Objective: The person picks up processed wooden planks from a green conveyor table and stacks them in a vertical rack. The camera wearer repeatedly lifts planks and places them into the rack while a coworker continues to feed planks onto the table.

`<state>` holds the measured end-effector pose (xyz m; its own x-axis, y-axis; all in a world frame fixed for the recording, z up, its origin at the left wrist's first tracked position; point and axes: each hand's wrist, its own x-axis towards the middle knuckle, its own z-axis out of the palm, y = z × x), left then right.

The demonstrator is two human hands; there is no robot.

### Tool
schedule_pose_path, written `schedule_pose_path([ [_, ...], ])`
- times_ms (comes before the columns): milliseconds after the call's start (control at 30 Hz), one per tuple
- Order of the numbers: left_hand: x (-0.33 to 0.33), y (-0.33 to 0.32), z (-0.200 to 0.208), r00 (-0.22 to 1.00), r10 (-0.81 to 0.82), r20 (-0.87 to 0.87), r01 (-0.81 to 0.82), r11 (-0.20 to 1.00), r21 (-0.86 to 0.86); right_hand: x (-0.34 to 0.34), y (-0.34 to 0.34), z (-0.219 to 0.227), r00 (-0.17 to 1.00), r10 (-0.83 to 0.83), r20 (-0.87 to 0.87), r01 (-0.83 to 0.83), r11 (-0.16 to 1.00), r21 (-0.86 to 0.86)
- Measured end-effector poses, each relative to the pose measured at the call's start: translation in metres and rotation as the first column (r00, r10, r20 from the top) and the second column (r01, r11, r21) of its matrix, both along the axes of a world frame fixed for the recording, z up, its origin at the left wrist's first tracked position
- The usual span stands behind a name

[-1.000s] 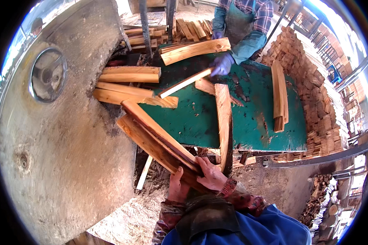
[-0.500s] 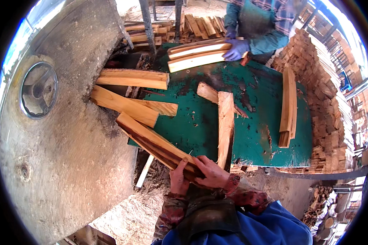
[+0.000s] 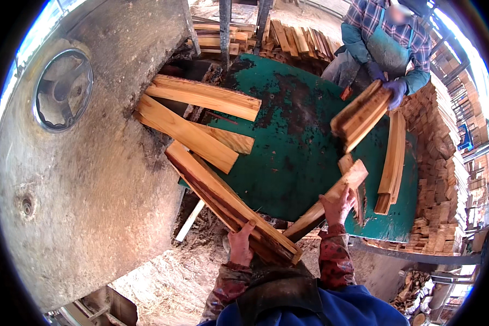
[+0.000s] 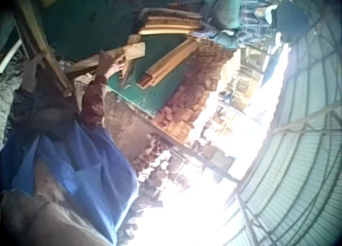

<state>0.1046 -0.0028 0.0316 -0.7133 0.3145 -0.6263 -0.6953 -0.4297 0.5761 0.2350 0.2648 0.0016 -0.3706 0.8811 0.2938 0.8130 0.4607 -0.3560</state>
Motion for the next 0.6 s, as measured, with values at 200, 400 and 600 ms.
schedule_pose_path([
  [200, -0.007, -0.002, -0.002, 0.996, -0.086, -0.001, 0.086, 0.992, 0.096, 0.028, 0.004, 0.035, 0.965, 0.088, 0.246, -0.070, 0.994, -0.079],
  [400, -0.006, -0.007, -0.014, 0.993, -0.119, -0.026, 0.120, 0.991, 0.052, 0.062, 0.038, 0.060, 0.797, 0.574, 0.189, -0.499, 0.801, -0.331],
  [600, -0.007, -0.008, -0.003, 0.983, -0.185, 0.015, 0.184, 0.981, 0.065, 0.054, 0.049, 0.068, 0.573, 0.645, 0.505, -0.581, 0.755, -0.306],
])
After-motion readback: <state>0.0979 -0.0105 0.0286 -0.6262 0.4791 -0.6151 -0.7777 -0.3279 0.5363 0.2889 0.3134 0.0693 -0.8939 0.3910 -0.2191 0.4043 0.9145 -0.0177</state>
